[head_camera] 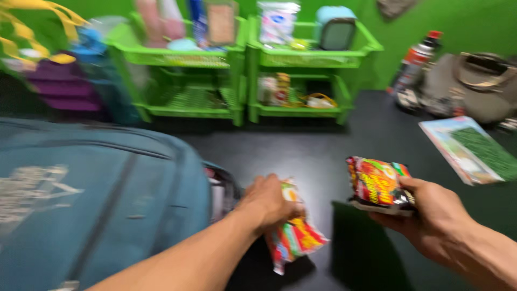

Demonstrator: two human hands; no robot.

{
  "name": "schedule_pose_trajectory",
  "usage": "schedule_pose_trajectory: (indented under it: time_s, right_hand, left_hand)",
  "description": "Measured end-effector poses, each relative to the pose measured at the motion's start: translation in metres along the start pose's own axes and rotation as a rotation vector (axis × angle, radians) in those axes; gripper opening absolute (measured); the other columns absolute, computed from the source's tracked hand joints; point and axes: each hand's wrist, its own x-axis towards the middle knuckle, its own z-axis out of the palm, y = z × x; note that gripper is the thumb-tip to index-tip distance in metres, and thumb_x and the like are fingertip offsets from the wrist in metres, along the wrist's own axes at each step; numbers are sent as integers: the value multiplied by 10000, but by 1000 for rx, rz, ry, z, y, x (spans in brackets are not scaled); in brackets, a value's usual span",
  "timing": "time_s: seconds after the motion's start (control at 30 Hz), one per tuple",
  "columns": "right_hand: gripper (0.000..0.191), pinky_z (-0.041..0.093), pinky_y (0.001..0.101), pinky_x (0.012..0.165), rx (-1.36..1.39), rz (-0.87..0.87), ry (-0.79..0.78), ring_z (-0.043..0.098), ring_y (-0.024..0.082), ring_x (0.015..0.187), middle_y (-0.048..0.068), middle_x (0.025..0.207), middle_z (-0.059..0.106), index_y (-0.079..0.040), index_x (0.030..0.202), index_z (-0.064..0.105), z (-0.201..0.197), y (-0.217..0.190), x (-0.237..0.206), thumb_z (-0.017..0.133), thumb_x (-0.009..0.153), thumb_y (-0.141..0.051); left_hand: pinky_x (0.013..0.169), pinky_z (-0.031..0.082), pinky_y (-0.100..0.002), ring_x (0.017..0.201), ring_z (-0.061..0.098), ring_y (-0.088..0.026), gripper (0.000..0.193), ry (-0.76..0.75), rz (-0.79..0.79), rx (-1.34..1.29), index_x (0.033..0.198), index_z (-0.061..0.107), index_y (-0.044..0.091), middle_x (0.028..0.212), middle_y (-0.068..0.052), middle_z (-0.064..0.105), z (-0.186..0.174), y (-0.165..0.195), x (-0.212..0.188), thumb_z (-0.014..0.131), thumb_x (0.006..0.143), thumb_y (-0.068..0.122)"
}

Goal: The person packs a teal backpack on a table. They open the backpack, place books, folded clothes, a stacked lunchbox set, a small first-aid box, a hairbrush, and sunglasses inside, then zip the compartments closed.

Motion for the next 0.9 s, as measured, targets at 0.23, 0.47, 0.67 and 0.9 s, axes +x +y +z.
schedule_pose_trajectory:
  time_s: [0.23, 0.47, 0.67, 0.9]
  right_hand:
    - [447, 522, 512, 952, -155, -34, -185, 689, 295, 1019, 187, 1207, 716, 43, 1298, 638, -47, -3, 22, 613, 1014, -301]
    - [457, 493, 490, 1019, 33, -15, -609, 689, 258, 1137, 145, 1254, 709, 11, 1309, 602, 26, 14, 5, 627, 861, -70]
    - [525, 584, 492, 910, -59, -120, -889, 713, 258, 1051, 145, 1189, 711, -20, 1324, 597, 124, 30, -36, 660, 803, -6]
    - [396, 556, 328, 636, -301, -222, -840, 696, 214, 814, 128, 989, 725, -38, 1215, 661, 235, 49, -99, 720, 823, -52]
  left_hand:
    - [1073, 364, -516, 1325, 413, -421, 696, 458, 262, 167, 1324, 514, 26, 1417, -196, 441, 33, 12, -2, 802, 807, 393]
    - [886, 506, -588, 1079, 594, -433, 609, 634, -191, 500, 1283, 511, 112, 1181, -171, 553, -91, -18, -154, 777, 779, 328]
    - [849, 569, -459, 821, 733, -379, 342, 950, -100, 716, 1083, 815, 82, 901, -244, 744, -236, -10, -213, 741, 764, 181]
    - [613, 529, -391, 669, 694, -238, 339, 764, -113, 607, 1056, 793, 122, 800, -121, 745, -302, -81, -226, 742, 744, 246]
